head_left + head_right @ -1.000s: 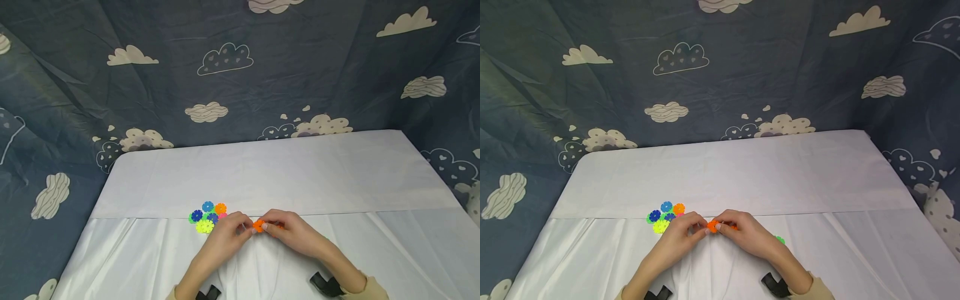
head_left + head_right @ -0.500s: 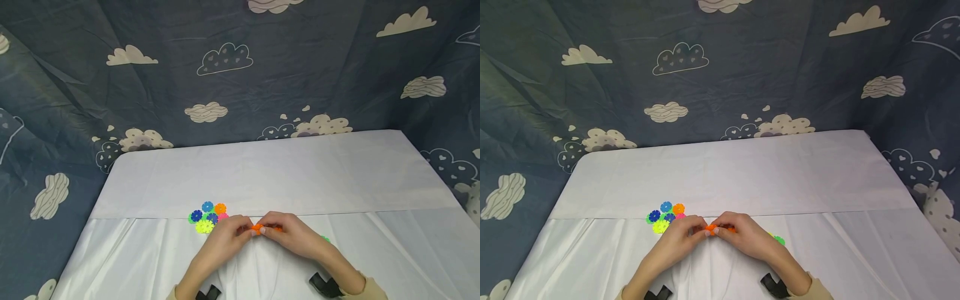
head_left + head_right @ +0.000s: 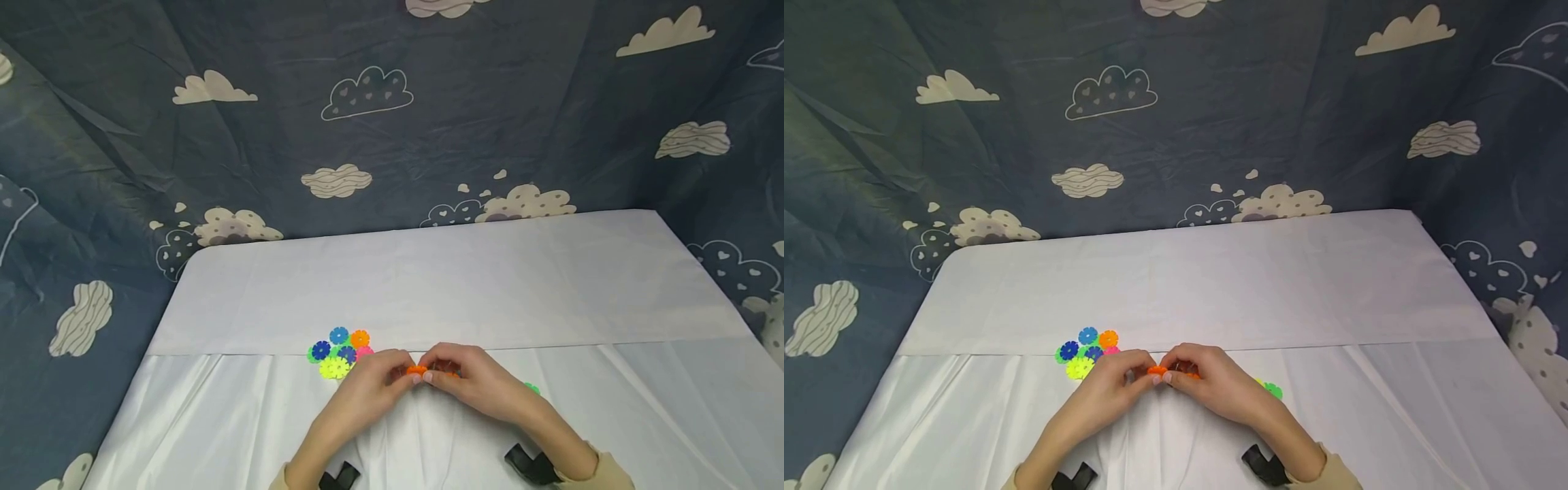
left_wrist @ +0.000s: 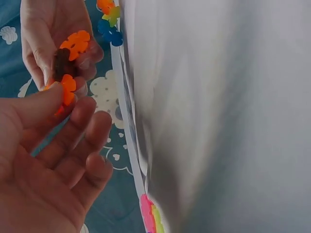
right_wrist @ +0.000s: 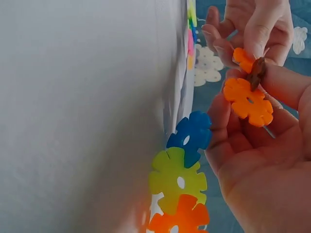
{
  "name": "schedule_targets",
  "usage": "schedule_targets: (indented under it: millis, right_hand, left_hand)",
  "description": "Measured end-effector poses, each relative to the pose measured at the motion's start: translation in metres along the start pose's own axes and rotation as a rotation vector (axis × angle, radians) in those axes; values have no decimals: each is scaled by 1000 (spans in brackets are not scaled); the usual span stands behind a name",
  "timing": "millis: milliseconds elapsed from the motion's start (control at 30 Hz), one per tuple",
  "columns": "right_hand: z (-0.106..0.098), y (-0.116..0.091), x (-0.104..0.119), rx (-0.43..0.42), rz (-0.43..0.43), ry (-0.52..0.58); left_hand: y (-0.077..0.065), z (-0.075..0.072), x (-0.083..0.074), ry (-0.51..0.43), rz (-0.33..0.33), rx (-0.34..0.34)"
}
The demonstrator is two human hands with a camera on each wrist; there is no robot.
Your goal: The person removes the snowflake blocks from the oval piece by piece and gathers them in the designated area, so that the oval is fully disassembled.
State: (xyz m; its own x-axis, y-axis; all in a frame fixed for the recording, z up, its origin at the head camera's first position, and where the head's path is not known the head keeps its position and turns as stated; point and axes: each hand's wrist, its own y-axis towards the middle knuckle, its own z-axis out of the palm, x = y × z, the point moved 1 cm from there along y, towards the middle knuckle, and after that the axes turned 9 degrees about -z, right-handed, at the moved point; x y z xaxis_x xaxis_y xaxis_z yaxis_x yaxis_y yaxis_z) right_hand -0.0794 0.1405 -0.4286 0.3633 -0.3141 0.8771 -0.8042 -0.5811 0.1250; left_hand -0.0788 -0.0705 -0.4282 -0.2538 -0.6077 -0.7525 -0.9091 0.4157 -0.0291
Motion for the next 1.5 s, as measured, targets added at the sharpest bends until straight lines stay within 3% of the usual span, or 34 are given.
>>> schedule_targets:
  millis: [333, 467, 633, 900, 1167, 1500]
  right_hand:
    - [-4, 0, -1, 105, 54, 100]
    - [-4, -1, -1, 114, 49, 122]
    - [-3, -2, 0, 90, 40, 75]
    - [-1, -2, 1, 49, 7, 35]
    - [1, -2, 2, 17, -39, -17]
    - [2, -1, 3, -11, -63, -29]
  left_hand:
    - [-1, -8, -1, -43, 161, -92]
    - [-1, -6, -2, 45, 171, -93]
    - [-2, -3, -3, 143, 196, -117]
    - [-2, -4, -5, 187, 254, -197]
    - [-5, -8, -8, 218, 276, -198]
    - [-4, -10, -4, 183, 266, -176]
